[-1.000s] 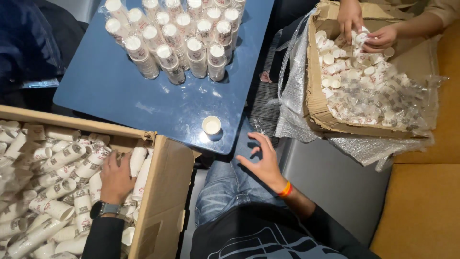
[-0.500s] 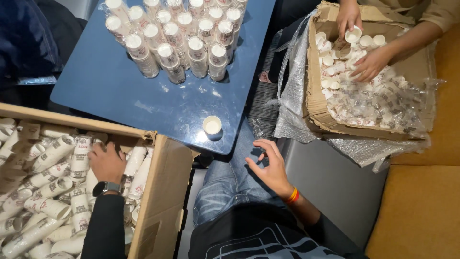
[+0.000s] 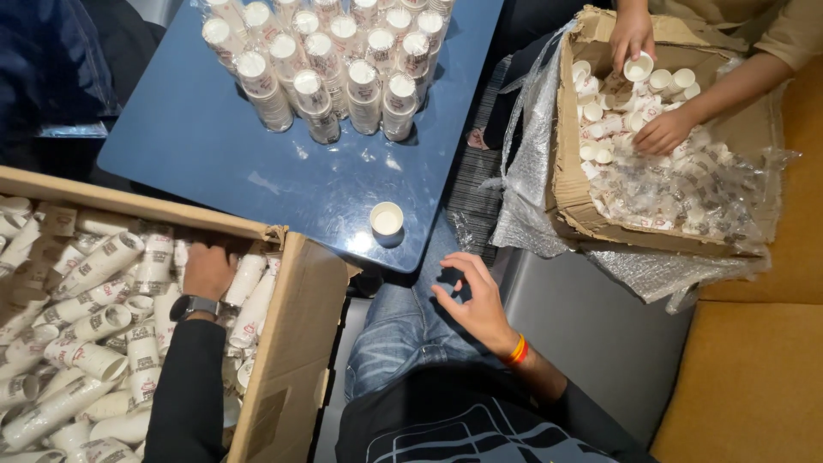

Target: The person organizes paper cups by taking them from a large cardboard box and stacking them on a blue table, then places several stacked cups into a clear plastic bag and seals it.

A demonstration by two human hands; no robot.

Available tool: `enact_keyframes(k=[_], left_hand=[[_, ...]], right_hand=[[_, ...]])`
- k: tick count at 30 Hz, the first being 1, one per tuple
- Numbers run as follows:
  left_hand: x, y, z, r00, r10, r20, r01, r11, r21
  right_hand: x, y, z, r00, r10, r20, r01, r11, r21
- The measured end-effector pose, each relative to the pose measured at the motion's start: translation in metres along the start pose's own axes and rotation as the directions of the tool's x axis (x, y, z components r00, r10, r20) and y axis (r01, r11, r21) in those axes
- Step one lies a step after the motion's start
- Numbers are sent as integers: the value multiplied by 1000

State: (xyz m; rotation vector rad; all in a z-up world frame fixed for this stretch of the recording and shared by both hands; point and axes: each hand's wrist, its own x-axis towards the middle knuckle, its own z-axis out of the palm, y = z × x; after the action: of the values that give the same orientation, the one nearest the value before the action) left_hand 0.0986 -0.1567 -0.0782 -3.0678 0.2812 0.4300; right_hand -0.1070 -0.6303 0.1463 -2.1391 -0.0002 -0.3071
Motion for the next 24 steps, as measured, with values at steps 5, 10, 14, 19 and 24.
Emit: enact_keyframes(k=[5,10,14,19,24], left_hand=[[-20,20,-49,905,-200,-376,302,924,234],[-5,-18,-7,897,-373,-236,430,857,283],[-9,15,-71,915,-398,-68,402,883,245],[-13,19,-96,950,-283,-131,310,907,284],[33,-22,-53,915,-370,-159,390,912,126]], right_hand=[[-2,4,4,996,87,10,-86,996,-15],[-1,1,13,999,8,35,-8,1000,12],[0,-1,18,998,12,55,-13,1000,18],[4,-2,16,997,24,70,-24,1000,1],[7,-2,13,996,38,82,-36,999,-24]])
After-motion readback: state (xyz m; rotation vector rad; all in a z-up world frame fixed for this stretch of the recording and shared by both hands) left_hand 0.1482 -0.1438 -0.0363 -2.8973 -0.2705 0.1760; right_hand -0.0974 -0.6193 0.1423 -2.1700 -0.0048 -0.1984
